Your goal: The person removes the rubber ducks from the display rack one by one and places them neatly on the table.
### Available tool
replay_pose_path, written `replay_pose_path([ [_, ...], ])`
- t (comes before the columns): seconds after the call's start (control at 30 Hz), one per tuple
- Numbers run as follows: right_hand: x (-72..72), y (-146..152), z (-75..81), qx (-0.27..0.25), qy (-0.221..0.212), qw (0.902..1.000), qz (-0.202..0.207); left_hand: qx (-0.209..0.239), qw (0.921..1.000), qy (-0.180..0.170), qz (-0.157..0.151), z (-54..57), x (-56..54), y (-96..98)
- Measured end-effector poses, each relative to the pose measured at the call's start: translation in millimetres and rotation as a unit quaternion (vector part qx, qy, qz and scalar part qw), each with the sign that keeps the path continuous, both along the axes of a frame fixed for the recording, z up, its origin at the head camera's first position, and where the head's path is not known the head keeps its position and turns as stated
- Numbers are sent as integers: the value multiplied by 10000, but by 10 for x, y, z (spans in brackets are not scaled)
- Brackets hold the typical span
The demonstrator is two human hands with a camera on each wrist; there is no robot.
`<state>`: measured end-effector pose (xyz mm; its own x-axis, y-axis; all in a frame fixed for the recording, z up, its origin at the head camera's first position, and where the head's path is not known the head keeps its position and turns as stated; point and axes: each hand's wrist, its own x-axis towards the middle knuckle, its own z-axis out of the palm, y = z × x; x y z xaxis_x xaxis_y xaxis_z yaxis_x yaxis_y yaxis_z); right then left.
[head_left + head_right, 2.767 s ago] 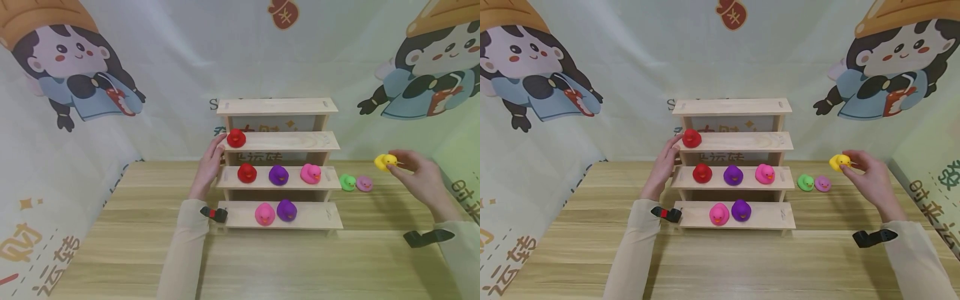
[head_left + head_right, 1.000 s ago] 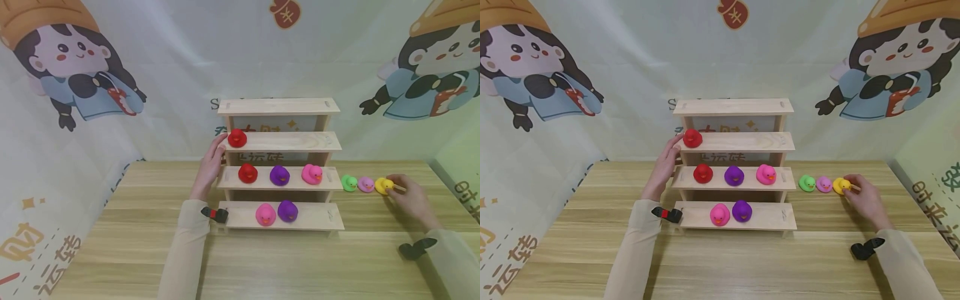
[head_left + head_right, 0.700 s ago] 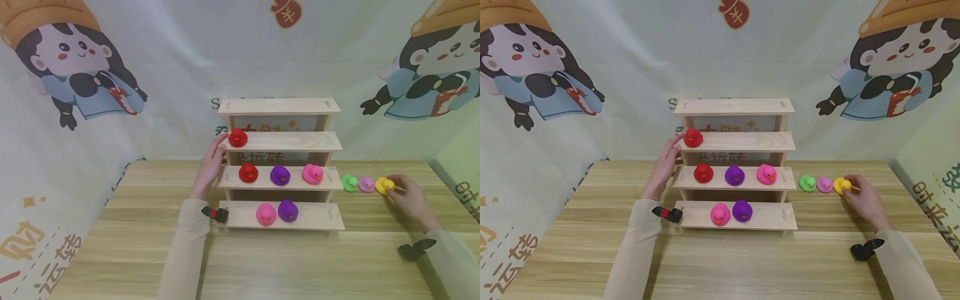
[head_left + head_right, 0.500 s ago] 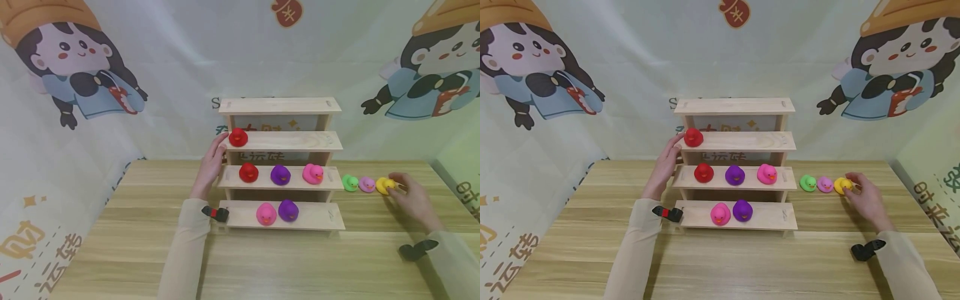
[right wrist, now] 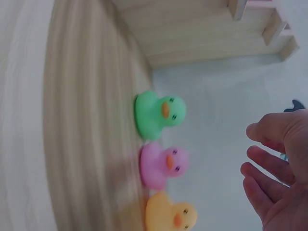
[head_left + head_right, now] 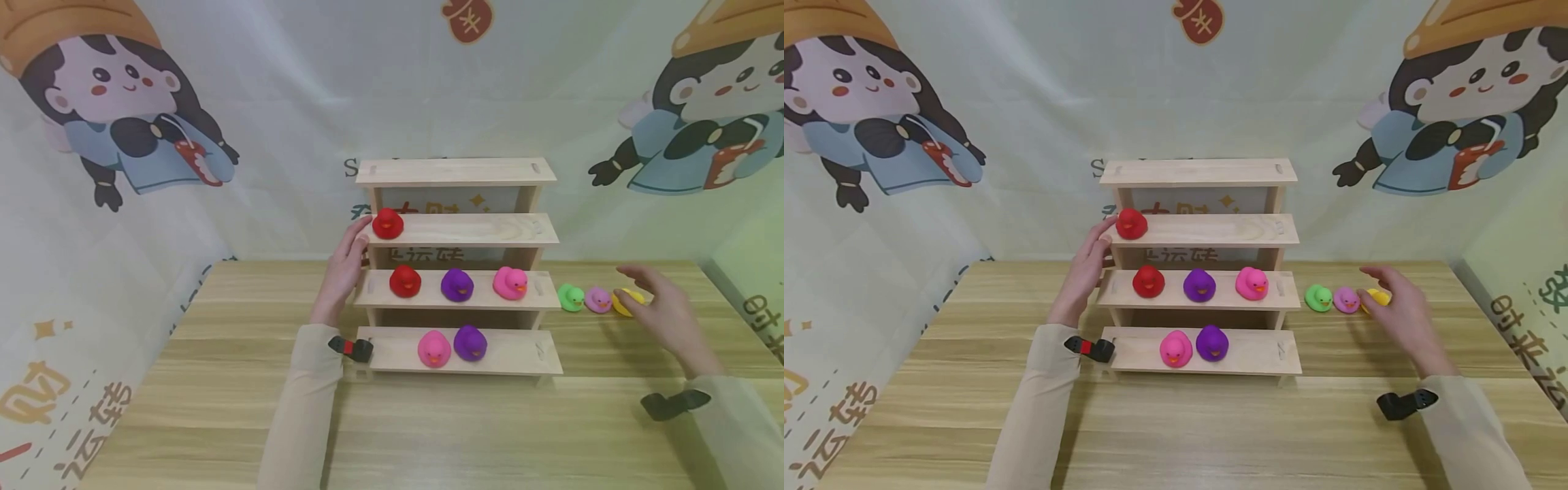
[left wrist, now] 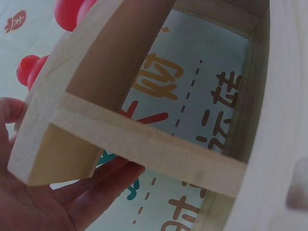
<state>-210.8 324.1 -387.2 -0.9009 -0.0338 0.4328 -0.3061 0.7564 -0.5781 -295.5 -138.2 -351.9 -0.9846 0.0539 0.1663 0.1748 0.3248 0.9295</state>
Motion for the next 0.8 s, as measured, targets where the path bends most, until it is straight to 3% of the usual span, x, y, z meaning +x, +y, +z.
replay_pose_path([
  [0.47,-11,-379,248,-187,491,9986,98,15,10000,1,-11,-2,6,12],
  [0.8,-34,-619,404,-700,934,9926,324,11,10000,38,-40,-6,0,9],
])
